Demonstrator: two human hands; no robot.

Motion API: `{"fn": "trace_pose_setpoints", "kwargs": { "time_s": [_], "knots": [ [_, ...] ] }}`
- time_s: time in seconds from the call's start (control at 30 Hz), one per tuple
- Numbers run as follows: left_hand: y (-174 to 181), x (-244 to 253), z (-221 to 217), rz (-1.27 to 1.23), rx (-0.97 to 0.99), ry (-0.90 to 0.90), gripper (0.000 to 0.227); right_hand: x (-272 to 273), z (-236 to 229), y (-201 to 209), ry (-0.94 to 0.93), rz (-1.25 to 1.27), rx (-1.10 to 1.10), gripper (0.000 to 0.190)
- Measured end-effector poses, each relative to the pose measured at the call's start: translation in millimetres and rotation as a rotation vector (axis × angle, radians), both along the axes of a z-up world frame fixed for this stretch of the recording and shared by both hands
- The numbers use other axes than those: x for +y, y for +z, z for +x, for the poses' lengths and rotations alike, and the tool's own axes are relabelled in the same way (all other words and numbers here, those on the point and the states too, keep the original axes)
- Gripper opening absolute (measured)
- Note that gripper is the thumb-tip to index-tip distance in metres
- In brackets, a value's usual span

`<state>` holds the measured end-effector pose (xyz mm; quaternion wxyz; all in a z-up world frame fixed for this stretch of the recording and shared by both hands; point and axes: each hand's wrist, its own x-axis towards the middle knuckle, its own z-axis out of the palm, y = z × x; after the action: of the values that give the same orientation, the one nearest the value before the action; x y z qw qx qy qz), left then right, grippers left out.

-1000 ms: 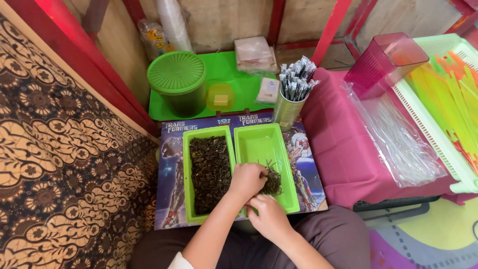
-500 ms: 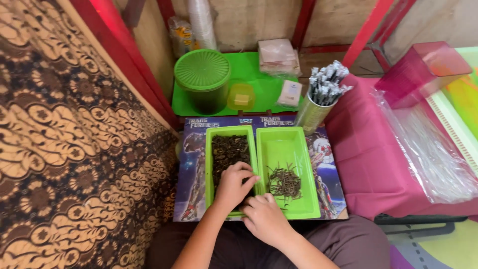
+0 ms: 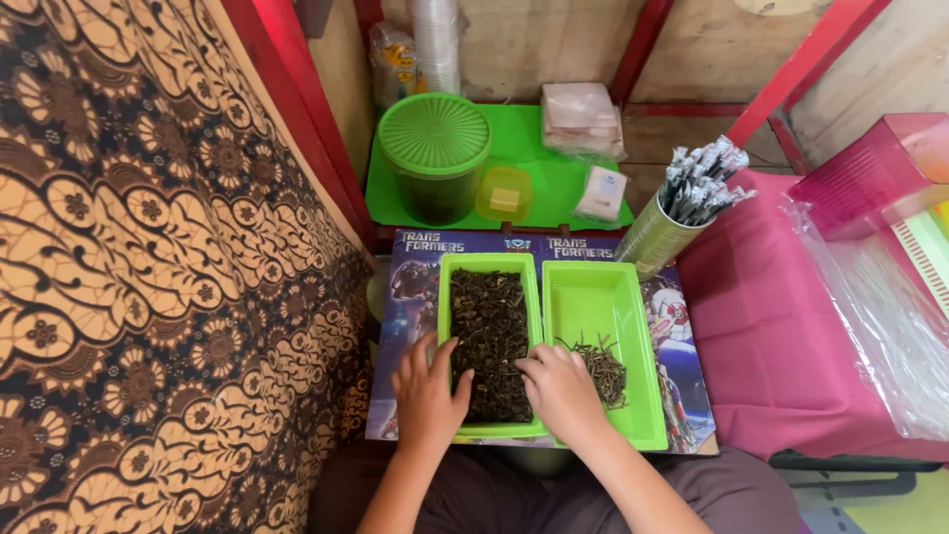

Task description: Sorting through dried tea leaves to remove stems and debris by hand.

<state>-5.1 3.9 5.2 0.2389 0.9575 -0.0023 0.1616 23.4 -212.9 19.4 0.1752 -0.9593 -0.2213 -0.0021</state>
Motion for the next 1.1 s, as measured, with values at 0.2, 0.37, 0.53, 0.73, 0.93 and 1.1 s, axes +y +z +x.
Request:
{"fn": "trace_pose_setpoints", "kwargs": {
  "time_s": [0.2,0.37,0.53,0.73,0.93,1.1],
  "knots": [
    [-30.4,4.9,-11.0,0.102,0.050,-0.008,0.058,21.5,11.7,-14.0,0.135,-0.250,-0.124,0.008],
    [-32.2,7.9,-11.0,0.102,0.056,-0.046,0.062,25.0,13.8,-12.5,0.119,-0.266,-0.060,0.008],
    [-30.5,3.1,-12.2,0.068,0.043,-0.005,0.059,25.4,19.2,-1.7,0.137,-0.263,-0.036,0.005],
    [-27.2,-1.0,-14.2,0.012,0.033,0.013,0.053,21.4,25.2,40.8,-0.122,0.235,0.369,0.032],
    [-19.2,-0.7,-11.3,-0.013,-0.013,0.011,0.047,1.9,36.7,35.4,-0.198,0.346,0.435,0.028],
    [-10.7,-8.2,-3.8,-0.030,0.002,-0.064,0.034,8.5,33.8,55.4,-0.195,0.076,0.519,0.038]
  ]
}}
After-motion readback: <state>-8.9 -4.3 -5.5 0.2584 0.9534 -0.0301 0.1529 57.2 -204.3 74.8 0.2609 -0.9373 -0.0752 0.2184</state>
